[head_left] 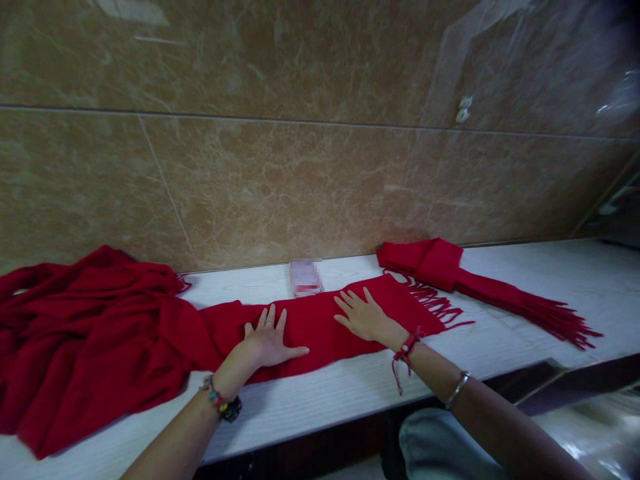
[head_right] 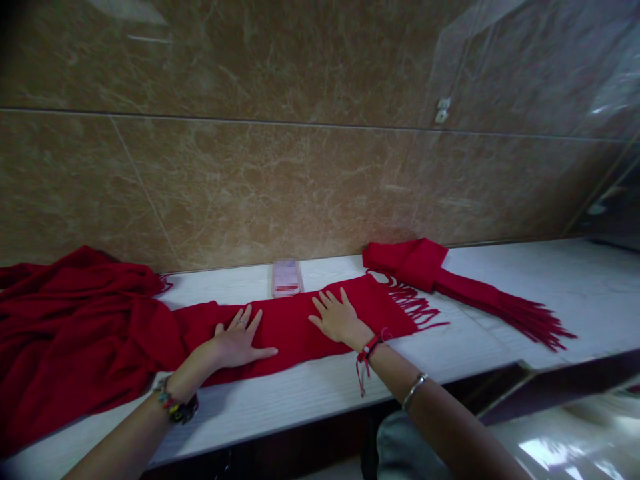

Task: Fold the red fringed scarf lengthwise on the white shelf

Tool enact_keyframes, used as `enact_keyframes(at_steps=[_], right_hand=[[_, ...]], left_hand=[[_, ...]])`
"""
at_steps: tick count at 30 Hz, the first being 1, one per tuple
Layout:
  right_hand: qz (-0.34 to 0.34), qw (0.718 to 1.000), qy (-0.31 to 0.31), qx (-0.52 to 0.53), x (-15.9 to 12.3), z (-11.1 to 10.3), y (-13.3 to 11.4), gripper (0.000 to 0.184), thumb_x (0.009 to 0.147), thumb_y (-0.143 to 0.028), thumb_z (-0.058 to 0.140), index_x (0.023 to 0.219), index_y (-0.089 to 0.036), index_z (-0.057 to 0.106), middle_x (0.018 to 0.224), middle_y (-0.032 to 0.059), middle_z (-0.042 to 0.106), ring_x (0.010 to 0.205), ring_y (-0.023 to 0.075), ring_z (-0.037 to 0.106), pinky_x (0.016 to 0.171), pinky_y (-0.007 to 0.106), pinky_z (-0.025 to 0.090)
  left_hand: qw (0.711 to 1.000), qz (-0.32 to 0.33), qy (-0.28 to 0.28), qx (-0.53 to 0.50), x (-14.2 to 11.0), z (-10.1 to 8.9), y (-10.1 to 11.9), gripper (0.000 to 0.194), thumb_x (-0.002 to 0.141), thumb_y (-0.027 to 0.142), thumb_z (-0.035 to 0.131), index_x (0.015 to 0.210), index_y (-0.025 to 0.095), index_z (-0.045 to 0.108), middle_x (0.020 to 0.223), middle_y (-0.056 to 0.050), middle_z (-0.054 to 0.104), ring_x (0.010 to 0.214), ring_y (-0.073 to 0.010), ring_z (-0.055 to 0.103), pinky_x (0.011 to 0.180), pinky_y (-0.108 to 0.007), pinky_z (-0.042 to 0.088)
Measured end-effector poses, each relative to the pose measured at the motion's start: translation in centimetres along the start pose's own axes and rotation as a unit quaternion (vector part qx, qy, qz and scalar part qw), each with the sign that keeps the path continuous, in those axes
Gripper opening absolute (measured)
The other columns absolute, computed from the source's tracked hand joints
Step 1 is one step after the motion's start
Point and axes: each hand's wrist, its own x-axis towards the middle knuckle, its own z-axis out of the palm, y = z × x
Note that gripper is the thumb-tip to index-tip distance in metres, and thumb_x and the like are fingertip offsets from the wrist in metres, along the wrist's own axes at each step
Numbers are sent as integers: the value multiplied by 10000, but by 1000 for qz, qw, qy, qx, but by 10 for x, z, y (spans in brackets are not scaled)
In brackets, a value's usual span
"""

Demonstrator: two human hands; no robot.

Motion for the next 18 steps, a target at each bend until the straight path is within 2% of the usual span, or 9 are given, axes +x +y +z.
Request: enact_keyframes(at_steps=[1,3,6,9,15,18], right_hand=[[9,1000,-4,-9,-1,-1,8,503,894,-431,306,1320,-177,392,1380,127,355,1290,303,248,1018,592,113],[10,1000,-10,-9,-3,-1,21,475,893,-400,307,1327,-220,377,1402,90,329,1292,309,238,998,610,157],[12,1000,-11,6,-5,1,39,470,905,-332,251,1360,-229,309,1429,67,274,1302,285,222,976,586,246],[38,999,-4,-5,-11,5,60,468,912,-304,212,1369,-228,286,1433,54,264,1302,268,232,976,582,249],[65,996,20,-57,-27,16,107,465,902,-245,217,1342,-165,342,1410,108,304,1295,269,247,961,590,264],[104,990,55,-81,-31,10,115,450,896,-242,247,1305,-131,399,1382,146,348,1267,293,296,963,586,261]], left_hand=[[1000,1,1,-1,1,0,0,1051,644,781,297,1399,80,90,1440,-193,-13,1324,-369,10,970,-639,142],[1000,2,3,-1,1,0,-1,1074,629,793,301,1397,71,95,1438,-202,-12,1322,-378,16,963,-648,140],[1000,4,3,-2,0,-1,-1,1097,612,806,311,1396,73,86,1438,-206,-20,1323,-375,24,965,-645,140],[1000,1,-2,1,0,-2,-1,1088,618,802,311,1396,79,77,1442,-195,-26,1328,-358,18,970,-640,142],[1000,4,9,12,3,1,-2,1082,622,797,309,1393,72,84,1441,-191,-3,1325,-369,27,958,-655,151],[1000,-3,8,13,3,0,-2,1070,626,788,322,1393,79,91,1444,-189,-6,1325,-369,45,968,-638,159]])
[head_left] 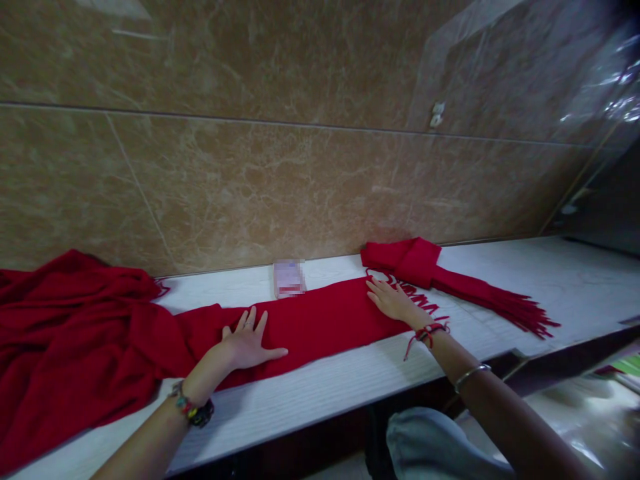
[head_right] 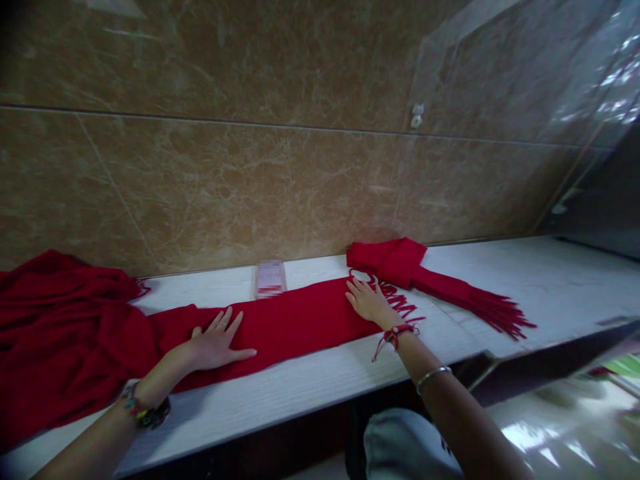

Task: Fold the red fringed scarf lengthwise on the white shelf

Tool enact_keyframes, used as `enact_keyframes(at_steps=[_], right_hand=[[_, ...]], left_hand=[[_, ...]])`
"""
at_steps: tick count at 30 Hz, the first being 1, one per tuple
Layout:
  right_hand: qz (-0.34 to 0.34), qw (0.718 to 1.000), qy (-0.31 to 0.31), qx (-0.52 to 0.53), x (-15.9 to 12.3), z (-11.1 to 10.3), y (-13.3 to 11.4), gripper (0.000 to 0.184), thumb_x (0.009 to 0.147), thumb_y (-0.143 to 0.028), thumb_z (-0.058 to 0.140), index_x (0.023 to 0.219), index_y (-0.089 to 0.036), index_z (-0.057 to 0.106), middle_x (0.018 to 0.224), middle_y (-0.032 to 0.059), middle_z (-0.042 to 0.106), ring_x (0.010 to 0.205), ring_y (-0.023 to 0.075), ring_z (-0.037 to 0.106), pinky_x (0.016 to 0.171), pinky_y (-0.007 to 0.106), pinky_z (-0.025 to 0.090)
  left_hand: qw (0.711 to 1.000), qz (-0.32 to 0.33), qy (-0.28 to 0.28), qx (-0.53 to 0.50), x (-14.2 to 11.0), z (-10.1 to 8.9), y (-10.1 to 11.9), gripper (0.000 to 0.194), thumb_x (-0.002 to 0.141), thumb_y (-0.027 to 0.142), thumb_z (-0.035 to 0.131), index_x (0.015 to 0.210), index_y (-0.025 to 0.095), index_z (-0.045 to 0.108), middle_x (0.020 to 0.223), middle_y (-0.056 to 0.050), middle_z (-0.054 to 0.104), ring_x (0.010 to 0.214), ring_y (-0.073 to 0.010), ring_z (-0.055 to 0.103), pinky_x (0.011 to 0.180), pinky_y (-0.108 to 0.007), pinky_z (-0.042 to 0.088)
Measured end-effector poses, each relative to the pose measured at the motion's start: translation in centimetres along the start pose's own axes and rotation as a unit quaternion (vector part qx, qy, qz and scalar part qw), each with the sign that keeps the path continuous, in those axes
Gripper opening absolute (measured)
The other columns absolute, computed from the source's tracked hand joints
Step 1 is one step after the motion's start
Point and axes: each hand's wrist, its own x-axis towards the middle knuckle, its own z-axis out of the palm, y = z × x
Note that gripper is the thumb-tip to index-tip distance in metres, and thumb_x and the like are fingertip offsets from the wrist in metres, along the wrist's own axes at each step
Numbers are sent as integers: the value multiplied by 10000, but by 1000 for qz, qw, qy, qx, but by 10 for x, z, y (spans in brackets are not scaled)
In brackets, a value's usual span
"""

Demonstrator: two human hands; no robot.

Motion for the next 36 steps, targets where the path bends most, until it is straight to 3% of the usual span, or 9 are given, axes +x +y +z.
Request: enact_keyframes(at_steps=[3,7,10,15,19,24,28,32,36], right_hand=[[7,999,49,5,0,-19,-19,462,905,-263,255,1292,-59,402,1370,189,351,1268,302,288,1004,547,220],[-155,981,71,94,-4,-43,-71,478,922,-302,241,1330,-77,346,1403,151,309,1300,248,237,1022,457,253],[-217,968,28,125,-10,-42,-95,485,920,-352,273,1342,-120,335,1403,115,319,1299,224,248,1033,456,239],[-211,970,-14,122,-21,-29,-88,464,921,-338,281,1327,-128,368,1389,104,347,1290,231,269,1033,466,237],[-203,971,-28,124,-22,-37,-85,474,921,-342,284,1333,-119,357,1393,117,337,1294,246,256,1029,472,244],[-225,962,-3,155,-12,-47,-114,515,916,-410,285,1343,-127,339,1411,125,298,1309,237,219,1047,464,209],[-239,955,-35,170,-5,-38,-132,525,916,-421,285,1349,-126,328,1415,126,285,1313,230,208,1047,473,205],[-239,954,-36,177,-5,-30,-134,516,919,-416,267,1350,-140,331,1415,110,286,1311,228,214,1046,477,207],[-228,957,-32,177,-7,-31,-133,512,917,-408,271,1346,-139,341,1415,100,285,1306,228,230,1048,465,212]], left_hand=[[1000,-6,-3,5,-1,-2,1,1060,627,784,324,1395,89,96,1447,-181,-1,1327,-364,43,973,-630,158],[1000,-10,-7,14,-1,-3,2,1044,639,778,316,1398,101,81,1448,-169,-6,1330,-354,22,979,-621,159],[1000,-9,-7,18,0,0,0,1028,650,771,314,1401,115,64,1447,-164,-27,1334,-338,10,986,-603,164],[1000,-2,6,15,2,8,-4,1006,665,769,301,1403,130,58,1449,-157,-37,1339,-318,-4,998,-585,151],[1000,-3,8,4,2,9,-3,1009,665,766,306,1403,125,55,1451,-159,-34,1337,-329,-2,995,-599,136],[1000,-9,6,-2,-1,9,1,985,677,748,337,1404,134,81,1459,-155,11,1335,-343,8,991,-605,139],[998,29,54,4,3,5,-10,768,757,641,380,1383,221,231,1468,-131,74,1334,-340,64,970,-600,190],[987,86,139,-8,30,-14,-35,480,844,429,370,1284,247,428,1413,-105,310,1281,-282,284,975,-481,288],[981,139,100,-93,66,-31,-57,367,807,307,408,1093,157,581,1085,-89,629,976,-192,575,864,-286,411]])
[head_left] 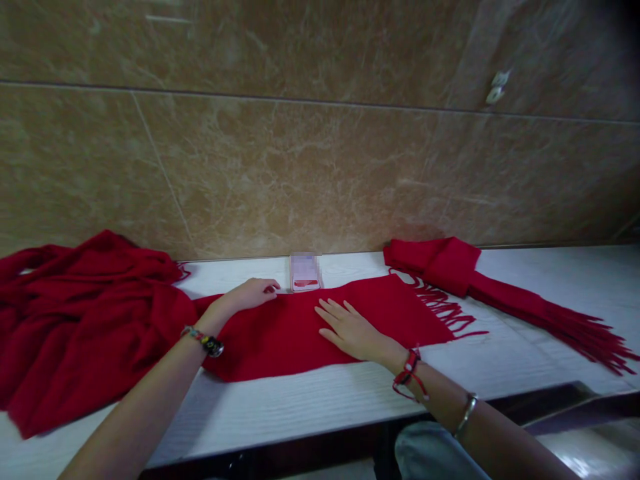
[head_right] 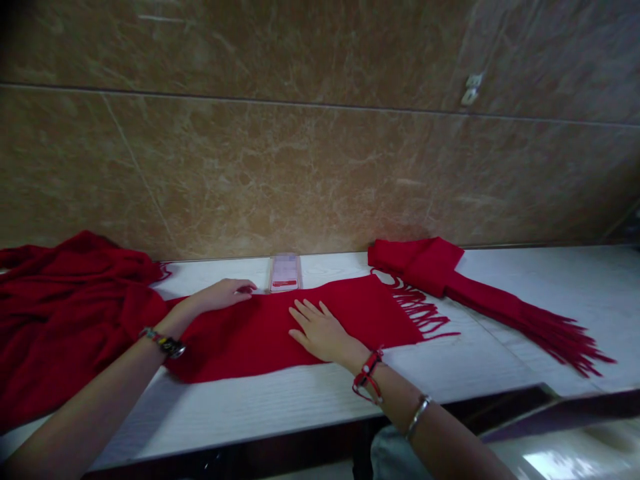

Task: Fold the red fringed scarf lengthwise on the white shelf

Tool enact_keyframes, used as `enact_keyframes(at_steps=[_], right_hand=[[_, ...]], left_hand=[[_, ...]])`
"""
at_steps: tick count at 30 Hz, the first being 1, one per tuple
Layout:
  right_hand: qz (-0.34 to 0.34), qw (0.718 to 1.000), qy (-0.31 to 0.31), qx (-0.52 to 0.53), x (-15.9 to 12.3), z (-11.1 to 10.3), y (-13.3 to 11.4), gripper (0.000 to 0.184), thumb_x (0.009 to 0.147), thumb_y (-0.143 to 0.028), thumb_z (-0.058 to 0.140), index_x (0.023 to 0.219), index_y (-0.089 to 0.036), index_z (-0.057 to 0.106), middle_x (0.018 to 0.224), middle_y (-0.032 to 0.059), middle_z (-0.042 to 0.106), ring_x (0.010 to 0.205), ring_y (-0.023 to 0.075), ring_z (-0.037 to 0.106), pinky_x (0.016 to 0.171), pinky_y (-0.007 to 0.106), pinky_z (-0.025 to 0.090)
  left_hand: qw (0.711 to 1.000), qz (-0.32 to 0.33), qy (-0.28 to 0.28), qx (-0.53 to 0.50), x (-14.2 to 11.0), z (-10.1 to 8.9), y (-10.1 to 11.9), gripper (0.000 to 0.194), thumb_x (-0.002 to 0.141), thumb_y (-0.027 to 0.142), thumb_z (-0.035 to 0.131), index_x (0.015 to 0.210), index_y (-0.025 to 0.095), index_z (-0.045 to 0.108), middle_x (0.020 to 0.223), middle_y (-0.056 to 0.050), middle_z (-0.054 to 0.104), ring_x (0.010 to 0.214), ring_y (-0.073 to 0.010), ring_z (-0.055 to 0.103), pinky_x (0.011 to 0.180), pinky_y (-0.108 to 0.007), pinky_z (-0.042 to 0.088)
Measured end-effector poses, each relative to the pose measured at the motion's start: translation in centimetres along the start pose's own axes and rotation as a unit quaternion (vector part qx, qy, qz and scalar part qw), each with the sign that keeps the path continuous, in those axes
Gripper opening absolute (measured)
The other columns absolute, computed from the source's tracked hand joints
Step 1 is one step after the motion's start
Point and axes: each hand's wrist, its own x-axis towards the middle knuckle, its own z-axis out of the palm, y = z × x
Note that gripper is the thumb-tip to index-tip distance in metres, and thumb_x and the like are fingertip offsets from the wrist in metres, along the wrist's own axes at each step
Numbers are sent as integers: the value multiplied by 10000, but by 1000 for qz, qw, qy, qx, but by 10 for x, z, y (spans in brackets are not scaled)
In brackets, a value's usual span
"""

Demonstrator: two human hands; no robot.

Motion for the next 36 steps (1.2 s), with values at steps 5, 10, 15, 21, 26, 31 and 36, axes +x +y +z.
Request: enact_keyframes(at_steps=[5,10,15,21,26,31,36], right_hand=[[3,1000,-5,5,1,-2,-2,513,914,-416,273,1347,-149,342,1416,94,282,1306,225,230,1049,461,212],[10,1000,-11,5,0,-5,-5,500,916,-396,283,1347,-149,343,1412,97,291,1304,226,234,1050,456,213],[12,1000,-8,7,0,-5,-5,490,914,-392,293,1346,-167,346,1412,93,294,1303,227,237,1048,461,214],[12,1000,-14,-12,0,-3,-4,494,914,-387,290,1344,-152,349,1409,97,301,1302,227,241,1044,455,226],[14,1000,-3,-10,0,0,-4,484,915,-387,282,1342,-172,356,1404,95,317,1296,224,258,1042,459,228],[13,1000,-12,-13,0,-1,-4,494,913,-384,293,1340,-142,356,1409,95,306,1301,225,242,1047,452,222],[17,1000,-15,-8,-1,-5,-6,494,915,-381,294,1341,-138,352,1406,99,312,1304,218,236,1052,445,213]], left_hand=[[995,39,12,-96,11,5,-21,288,742,355,453,860,164,633,882,-46,670,815,-173,595,771,-254,435],[979,63,83,-173,3,13,-27,343,776,440,374,803,157,564,844,-36,632,782,-159,556,748,-266,443],[981,66,60,-173,1,14,-32,308,785,365,355,793,162,586,831,-29,644,793,-158,557,782,-269,428],[990,82,26,-110,-9,10,-29,240,707,210,477,867,172,652,903,-17,670,844,-142,581,792,-217,415],[997,51,36,-37,-9,16,-18,224,642,91,504,769,161,674,776,-29,670,712,-145,573,668,-211,413],[998,12,57,-16,-7,20,-18,194,674,63,474,697,159,640,724,-36,654,669,-143,563,637,-217,404],[992,-44,121,-6,-7,15,-25,157,769,133,433,773,150,589,784,-75,637,724,-163,563,682,-257,412]])
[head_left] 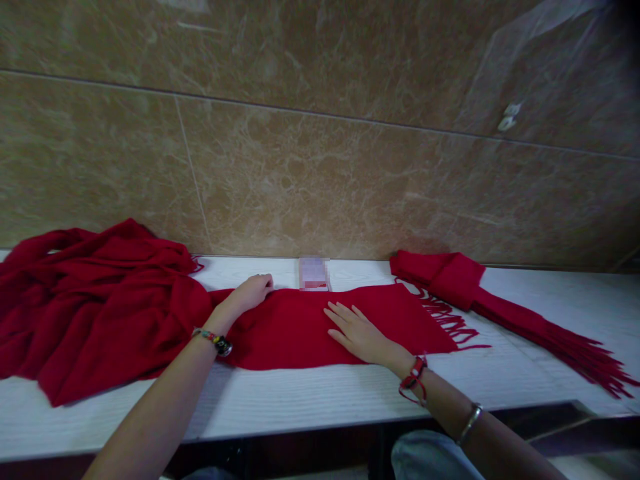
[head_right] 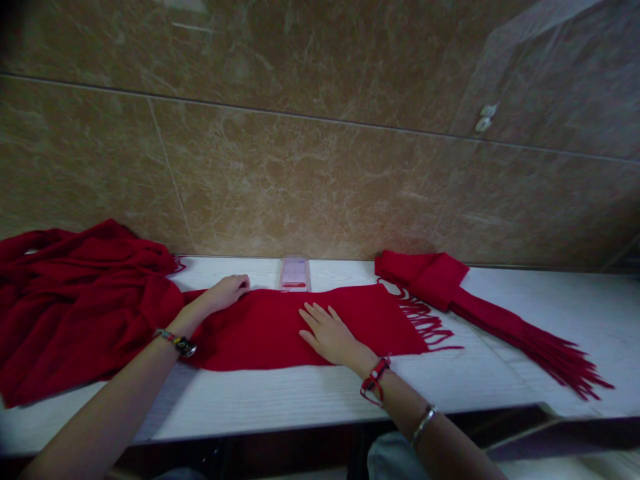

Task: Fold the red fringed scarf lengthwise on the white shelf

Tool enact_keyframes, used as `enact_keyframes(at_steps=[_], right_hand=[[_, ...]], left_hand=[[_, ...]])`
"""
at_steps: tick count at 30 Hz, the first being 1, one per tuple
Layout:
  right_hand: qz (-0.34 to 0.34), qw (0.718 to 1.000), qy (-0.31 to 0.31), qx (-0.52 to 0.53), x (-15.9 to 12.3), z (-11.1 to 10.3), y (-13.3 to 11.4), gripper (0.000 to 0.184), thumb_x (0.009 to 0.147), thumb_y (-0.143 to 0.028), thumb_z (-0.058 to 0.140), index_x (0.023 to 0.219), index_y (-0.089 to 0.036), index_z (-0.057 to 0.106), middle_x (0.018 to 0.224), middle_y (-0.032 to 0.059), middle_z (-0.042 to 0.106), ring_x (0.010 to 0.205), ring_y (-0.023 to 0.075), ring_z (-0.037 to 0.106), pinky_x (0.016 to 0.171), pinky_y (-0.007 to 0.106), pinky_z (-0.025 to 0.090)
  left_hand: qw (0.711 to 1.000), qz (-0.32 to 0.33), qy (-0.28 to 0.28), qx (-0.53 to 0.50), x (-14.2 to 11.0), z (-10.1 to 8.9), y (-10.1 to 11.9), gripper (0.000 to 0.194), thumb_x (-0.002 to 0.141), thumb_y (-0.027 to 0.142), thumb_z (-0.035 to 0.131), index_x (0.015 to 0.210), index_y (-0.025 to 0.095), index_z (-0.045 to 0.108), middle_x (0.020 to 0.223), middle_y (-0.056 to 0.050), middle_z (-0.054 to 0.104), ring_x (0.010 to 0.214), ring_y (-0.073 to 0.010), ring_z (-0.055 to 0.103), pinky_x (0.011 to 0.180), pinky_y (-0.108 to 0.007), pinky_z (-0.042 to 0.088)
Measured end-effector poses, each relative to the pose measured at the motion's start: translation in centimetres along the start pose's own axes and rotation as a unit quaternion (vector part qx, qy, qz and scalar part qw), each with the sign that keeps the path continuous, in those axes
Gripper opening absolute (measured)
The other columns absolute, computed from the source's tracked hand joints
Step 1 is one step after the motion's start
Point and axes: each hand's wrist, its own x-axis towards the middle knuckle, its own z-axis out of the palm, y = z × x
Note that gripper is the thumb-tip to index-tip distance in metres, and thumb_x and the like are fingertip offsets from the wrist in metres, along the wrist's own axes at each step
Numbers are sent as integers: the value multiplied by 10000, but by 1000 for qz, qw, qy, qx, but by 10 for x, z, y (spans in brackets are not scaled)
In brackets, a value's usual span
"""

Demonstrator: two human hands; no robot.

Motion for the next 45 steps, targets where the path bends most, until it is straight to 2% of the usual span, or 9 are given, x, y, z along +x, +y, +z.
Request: enact_keyframes(at_steps=[5,8,11,22,28,33,37,40,45], right_hand=[[-3,1000,1,6,-1,-1,0,489,915,-385,294,1342,-153,351,1407,96,311,1305,215,235,1050,453,217],[-4,1000,1,1,0,-1,0,491,914,-380,299,1342,-146,350,1407,96,310,1304,216,236,1050,453,217],[-1,1000,-6,-10,0,-2,-1,494,914,-372,305,1340,-126,351,1411,100,299,1303,223,237,1047,450,225],[0,1000,10,3,0,1,0,475,912,-369,309,1336,-162,364,1402,100,320,1298,219,253,1046,457,221],[5,1000,2,5,1,1,0,484,913,-379,305,1340,-157,357,1405,100,316,1303,221,237,1048,451,217],[-5,999,-7,34,1,0,4,502,905,-406,322,1351,-177,335,1417,94,294,1310,218,221,1052,459,199],[-4,997,-21,71,12,-25,17,437,879,-365,406,1245,-141,491,1300,109,474,1218,208,398,1013,360,305],[52,998,28,37,34,-45,31,343,885,-277,393,1141,-145,578,1177,96,583,1083,192,527,950,306,368],[90,996,3,3,71,-35,48,255,840,-233,480,999,-126,648,1041,115,646,972,202,585,842,267,419]], left_hand=[[999,-15,36,-11,0,-2,-3,211,835,228,377,912,155,559,864,-87,638,768,-173,578,696,-274,426],[999,14,8,-40,-1,0,-2,213,800,290,457,932,171,574,863,-55,652,760,-160,591,687,-247,439],[998,38,-23,-48,-1,1,1,136,721,238,540,812,176,620,794,-34,663,735,-162,594,685,-237,438],[999,-26,31,-19,-1,5,-2,223,809,165,399,823,152,621,788,-89,653,740,-183,590,698,-277,427],[998,29,26,-52,5,17,18,240,811,329,478,896,162,629,903,-89,655,816,-190,586,751,-274,431],[995,49,18,-80,10,16,31,147,734,199,547,845,166,637,891,-64,662,838,-192,585,780,-285,433],[994,42,20,-100,9,17,33,172,756,210,528,888,157,623,905,-61,665,816,-178,596,745,-270,451],[994,39,18,-105,9,20,34,179,770,203,511,894,153,631,897,-69,674,810,-185,605,758,-282,450],[994,25,26,-107,10,22,38,185,733,160,547,894,170,636,915,-57,680,853,-188,609,790,-285,451]])
